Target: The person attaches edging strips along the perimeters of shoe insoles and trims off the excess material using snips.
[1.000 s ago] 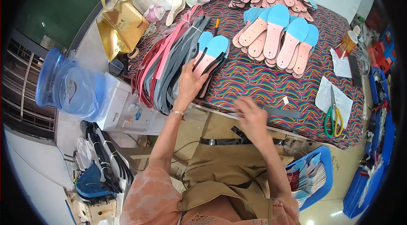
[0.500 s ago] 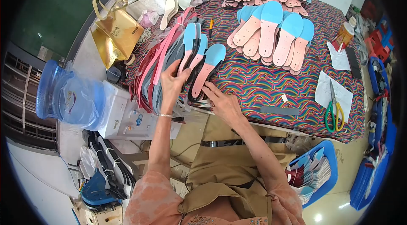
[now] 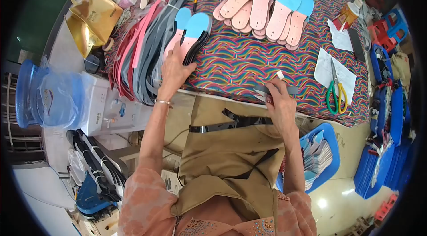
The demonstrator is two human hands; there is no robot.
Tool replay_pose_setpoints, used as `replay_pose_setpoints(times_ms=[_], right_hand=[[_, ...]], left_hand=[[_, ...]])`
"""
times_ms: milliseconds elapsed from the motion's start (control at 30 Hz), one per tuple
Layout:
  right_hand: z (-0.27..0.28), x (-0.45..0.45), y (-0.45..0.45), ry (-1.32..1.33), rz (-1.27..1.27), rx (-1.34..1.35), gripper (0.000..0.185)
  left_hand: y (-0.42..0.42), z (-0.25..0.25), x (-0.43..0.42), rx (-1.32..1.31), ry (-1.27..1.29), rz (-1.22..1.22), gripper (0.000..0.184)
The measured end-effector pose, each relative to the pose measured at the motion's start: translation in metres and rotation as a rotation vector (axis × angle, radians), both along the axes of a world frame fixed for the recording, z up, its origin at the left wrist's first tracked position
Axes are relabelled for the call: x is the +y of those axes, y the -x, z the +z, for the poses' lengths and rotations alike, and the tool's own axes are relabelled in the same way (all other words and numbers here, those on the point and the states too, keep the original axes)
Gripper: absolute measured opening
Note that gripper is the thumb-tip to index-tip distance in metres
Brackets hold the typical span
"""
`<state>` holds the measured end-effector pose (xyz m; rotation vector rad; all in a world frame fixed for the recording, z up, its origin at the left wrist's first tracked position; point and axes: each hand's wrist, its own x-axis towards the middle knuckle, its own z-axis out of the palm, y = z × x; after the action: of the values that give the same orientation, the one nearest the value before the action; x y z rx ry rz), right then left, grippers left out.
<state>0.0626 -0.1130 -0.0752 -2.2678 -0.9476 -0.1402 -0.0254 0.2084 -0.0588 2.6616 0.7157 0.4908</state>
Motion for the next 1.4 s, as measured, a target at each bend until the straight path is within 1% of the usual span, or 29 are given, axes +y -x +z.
replay_pose_setpoints(times_ms=[133,233,300,333,367,400,433,500,567,633,667,733,767,800,833,867,900,933,967,1000,1033,1067,1100,1133,1200,1233,1267,1333,1400], right_hand=[[-0.003,-0.016,0.007,0.016,0.025,0.019,0.030],[-0.004,-0.037,0.017,0.036,-0.028,0.020,0.028],[-0.005,-0.058,0.026,0.032,-0.090,0.116,0.028],[-0.009,-0.069,0.034,0.009,-0.125,0.231,0.027],[-0.013,-0.068,0.037,0.015,-0.123,0.234,0.027],[-0.015,-0.063,0.041,-0.010,-0.058,0.251,0.027],[-0.017,-0.056,0.046,-0.036,0.006,0.267,0.026],[-0.032,-0.027,0.054,0.058,0.124,0.181,0.020],[-0.050,0.002,0.060,0.153,0.180,0.088,0.018],[-0.081,0.021,0.065,0.473,0.248,0.119,0.015],[-0.086,0.023,0.065,0.469,0.249,0.116,0.015],[-0.091,0.023,0.061,0.336,0.264,0.141,0.017],[-0.088,0.018,0.059,0.340,0.259,0.140,0.017],[-0.080,0.010,0.055,0.120,0.191,0.246,0.016],[-0.068,-0.001,0.051,-0.098,0.118,0.345,0.016],[-0.051,-0.014,0.046,-0.127,0.029,0.553,0.013],[-0.036,-0.030,0.039,-0.334,-0.031,0.729,0.010],[-0.021,-0.051,0.031,-0.548,-0.095,0.898,0.007],[0.001,-0.075,0.023,-0.552,-0.186,0.838,0.002],[0.012,-0.096,0.017,-0.688,-0.331,0.786,0.002],[0.034,-0.116,0.012,-0.775,-0.448,0.788,0.006],[0.027,-0.154,-0.003,-0.848,-0.520,0.665,0.012],[0.042,-0.180,-0.010,-0.930,-0.578,0.564,0.015],[0.046,-0.222,-0.022,-0.984,-0.470,0.511,0.013],[0.069,-0.277,-0.039,-1.059,-0.472,0.335,0.009],[0.082,-0.316,-0.045,-1.127,-0.362,0.371,0.007],[0.093,-0.348,-0.053,-1.124,-0.385,0.336,0.007],[0.114,-0.409,-0.069,-1.110,-0.734,0.018,0.005],[0.137,-0.484,-0.076,-1.096,-0.772,-0.116,0.007]], left_hand=[[-0.012,-0.005,-0.012,-0.117,0.014,-0.035,0.080],[-0.014,-0.003,-0.010,-0.104,0.010,-0.035,0.081],[-0.012,0.002,-0.016,-0.082,0.011,-0.031,0.076],[-0.008,0.003,-0.019,-0.190,-0.223,-0.041,0.072],[-0.006,0.008,-0.025,-0.294,-0.463,-0.062,0.068],[-0.003,0.018,-0.037,-0.392,-0.445,-0.063,0.050],[0.005,0.014,-0.046,-0.389,-0.441,-0.063,0.050],[0.021,0.007,-0.061,-0.596,-0.125,-0.132,0.036],[0.037,0.007,-0.087,-0.565,0.035,-0.179,0.021],[0.057,-0.008,-0.108,-0.463,0.237,-0.207,0.019],[0.069,-0.024,-0.115,-0.392,0.301,-0.209,0.018],[0.089,-0.051,-0.126,-0.324,0.364,-0.218,0.016],[0.099,-0.059,-0.133,-0.228,0.484,-0.217,0.016],[0.105,-0.068,-0.138,-0.130,0.608,-0.217,0.017],[0.108,-0.077,-0.140,-0.135,0.622,-0.226,0.017],[0.112,-0.085,-0.138,-0.083,0.488,-0.341,0.019],[0.114,-0.094,-0.137,-0.035,0.350,-0.457,0.022],[0.117,-0.105,-0.141,-0.051,0.329,-0.430,0.025],[0.118,-0.104,-0.143,-0.060,0.344,-0.448,0.025],[0.117,-0.101,-0.144,-0.011,0.298,-0.444,0.024],[0.114,-0.100,-0.144,0.033,0.245,-0.442,0.023],[0.115,-0.103,-0.145,0.029,0.205,-0.446,0.023],[0.115,-0.103,-0.145,0.016,0.211,-0.472,0.023],[0.115,-0.104,-0.146,0.024,0.187,-0.458,0.024],[0.115,-0.105,-0.147,0.016,0.172,-0.480,0.025],[0.115,-0.105,-0.147,0.038,0.154,-0.455,0.026],[0.115,-0.106,-0.147,0.060,0.136,-0.429,0.026],[0.116,-0.108,-0.147,0.050,0.114,-0.448,0.027],[0.117,-0.112,-0.145,0.043,0.086,-0.455,0.027]])
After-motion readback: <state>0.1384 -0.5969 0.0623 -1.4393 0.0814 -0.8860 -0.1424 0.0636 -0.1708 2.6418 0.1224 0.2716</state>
